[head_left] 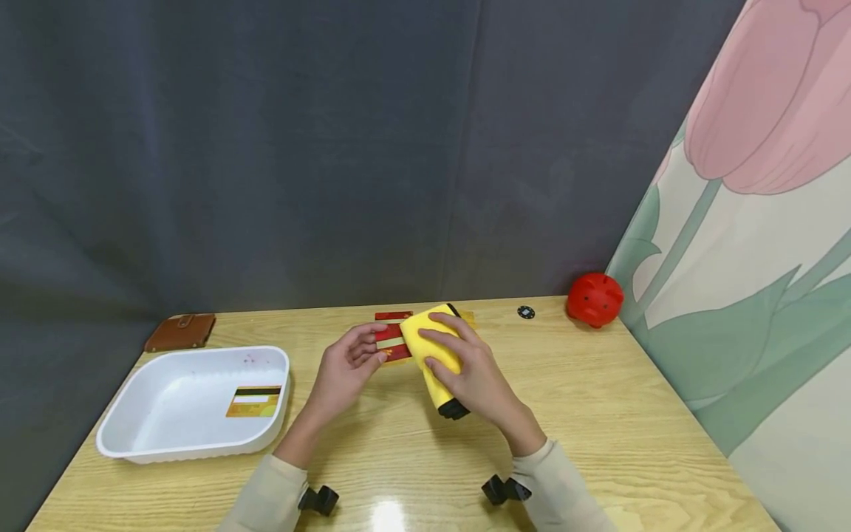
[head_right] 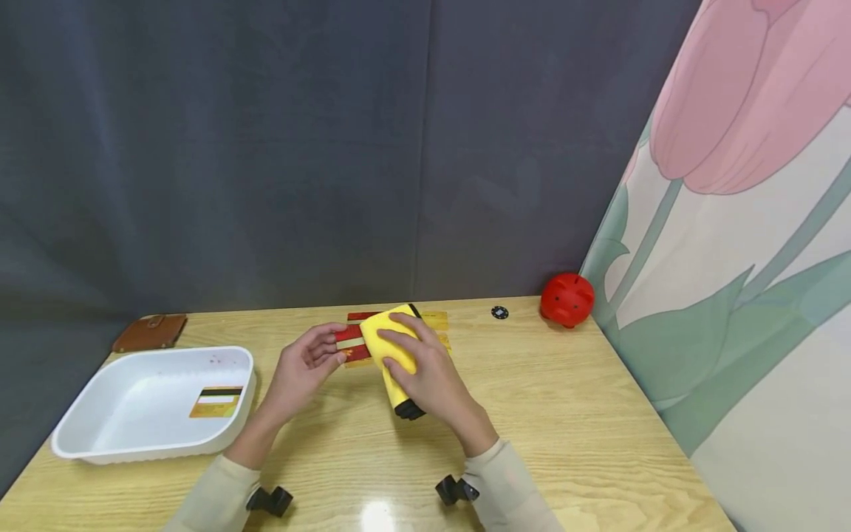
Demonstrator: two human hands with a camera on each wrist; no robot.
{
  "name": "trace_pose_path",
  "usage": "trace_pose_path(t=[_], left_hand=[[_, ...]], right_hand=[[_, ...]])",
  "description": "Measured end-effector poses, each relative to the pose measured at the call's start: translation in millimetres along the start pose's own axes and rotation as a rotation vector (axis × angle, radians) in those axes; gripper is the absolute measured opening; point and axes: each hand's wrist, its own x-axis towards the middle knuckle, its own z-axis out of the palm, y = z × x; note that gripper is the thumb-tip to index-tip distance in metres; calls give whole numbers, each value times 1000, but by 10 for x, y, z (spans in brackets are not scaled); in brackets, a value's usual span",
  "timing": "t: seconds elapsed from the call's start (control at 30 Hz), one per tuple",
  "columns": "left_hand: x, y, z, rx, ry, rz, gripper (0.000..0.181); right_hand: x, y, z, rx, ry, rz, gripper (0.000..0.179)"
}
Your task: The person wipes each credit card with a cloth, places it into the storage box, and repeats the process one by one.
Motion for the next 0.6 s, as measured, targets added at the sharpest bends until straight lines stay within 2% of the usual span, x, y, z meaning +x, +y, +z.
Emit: trace_pose_path(t=[0.27, 0.47, 0.6], left_hand=[[7, 26, -14, -38, 30, -20, 41], [-3, 22, 15, -66, 28, -2, 42], [-6, 6, 38, -82, -9, 3, 43]], right_hand=[[6, 38, -72, 8, 48, 37, 45], [-7, -21, 26, -7, 8, -16, 43], [-23, -68, 92, -18, -31, -45, 42]])
